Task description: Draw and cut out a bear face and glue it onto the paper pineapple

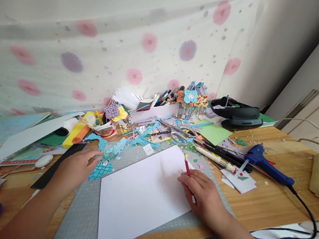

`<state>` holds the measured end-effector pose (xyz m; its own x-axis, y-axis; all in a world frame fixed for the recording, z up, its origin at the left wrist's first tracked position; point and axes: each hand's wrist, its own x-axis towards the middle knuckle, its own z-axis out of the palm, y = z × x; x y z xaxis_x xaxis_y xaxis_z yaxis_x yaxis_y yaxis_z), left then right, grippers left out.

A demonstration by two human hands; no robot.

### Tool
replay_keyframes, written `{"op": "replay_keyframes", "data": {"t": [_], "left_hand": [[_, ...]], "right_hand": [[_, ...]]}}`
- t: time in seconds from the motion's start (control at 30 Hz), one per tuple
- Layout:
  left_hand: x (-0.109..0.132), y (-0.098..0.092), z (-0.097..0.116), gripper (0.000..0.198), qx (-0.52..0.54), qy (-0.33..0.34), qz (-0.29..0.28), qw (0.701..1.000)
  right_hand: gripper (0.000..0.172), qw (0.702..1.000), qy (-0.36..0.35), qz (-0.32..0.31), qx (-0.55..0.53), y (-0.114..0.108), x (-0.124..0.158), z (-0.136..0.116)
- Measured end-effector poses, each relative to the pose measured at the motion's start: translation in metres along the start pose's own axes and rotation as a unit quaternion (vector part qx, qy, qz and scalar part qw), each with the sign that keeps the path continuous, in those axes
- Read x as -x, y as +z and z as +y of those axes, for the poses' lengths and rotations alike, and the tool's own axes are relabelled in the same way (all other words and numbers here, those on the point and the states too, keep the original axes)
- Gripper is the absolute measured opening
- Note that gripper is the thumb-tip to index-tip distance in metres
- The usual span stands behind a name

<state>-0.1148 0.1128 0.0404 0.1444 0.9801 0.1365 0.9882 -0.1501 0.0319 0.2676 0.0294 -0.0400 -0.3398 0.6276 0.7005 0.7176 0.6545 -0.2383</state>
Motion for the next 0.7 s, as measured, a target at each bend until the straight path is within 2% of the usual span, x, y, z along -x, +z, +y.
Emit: {"op": "replay_keyframes", "data": {"t": [0.2, 0.33, 0.57, 0.7], "left_hand": [[-0.054, 0.004, 0.003, 0.030, -0.035, 0.010, -0.045, 0.998], [-0.083, 0.012, 0.010, 0.034, -0.052, 0.019, -0.076, 0.996], [-0.110, 0.021, 0.031, 0.031, -0.033, 0.074, -0.078, 0.994], [-0.115, 0.021, 0.023, 0.028, -0.018, 0.045, -0.089, 0.995]], "right_hand": [[0.020, 1.000, 0.001, -0.001, -0.014, -0.006, -0.003, -0.003], [0.023, 1.000, 0.015, -0.011, -0.016, -0.008, -0.005, -0.004], [0.021, 0.997, 0.044, -0.036, -0.043, -0.006, -0.009, -0.005], [0.023, 0.996, 0.043, -0.055, -0.051, -0.002, -0.009, -0.004]]}}
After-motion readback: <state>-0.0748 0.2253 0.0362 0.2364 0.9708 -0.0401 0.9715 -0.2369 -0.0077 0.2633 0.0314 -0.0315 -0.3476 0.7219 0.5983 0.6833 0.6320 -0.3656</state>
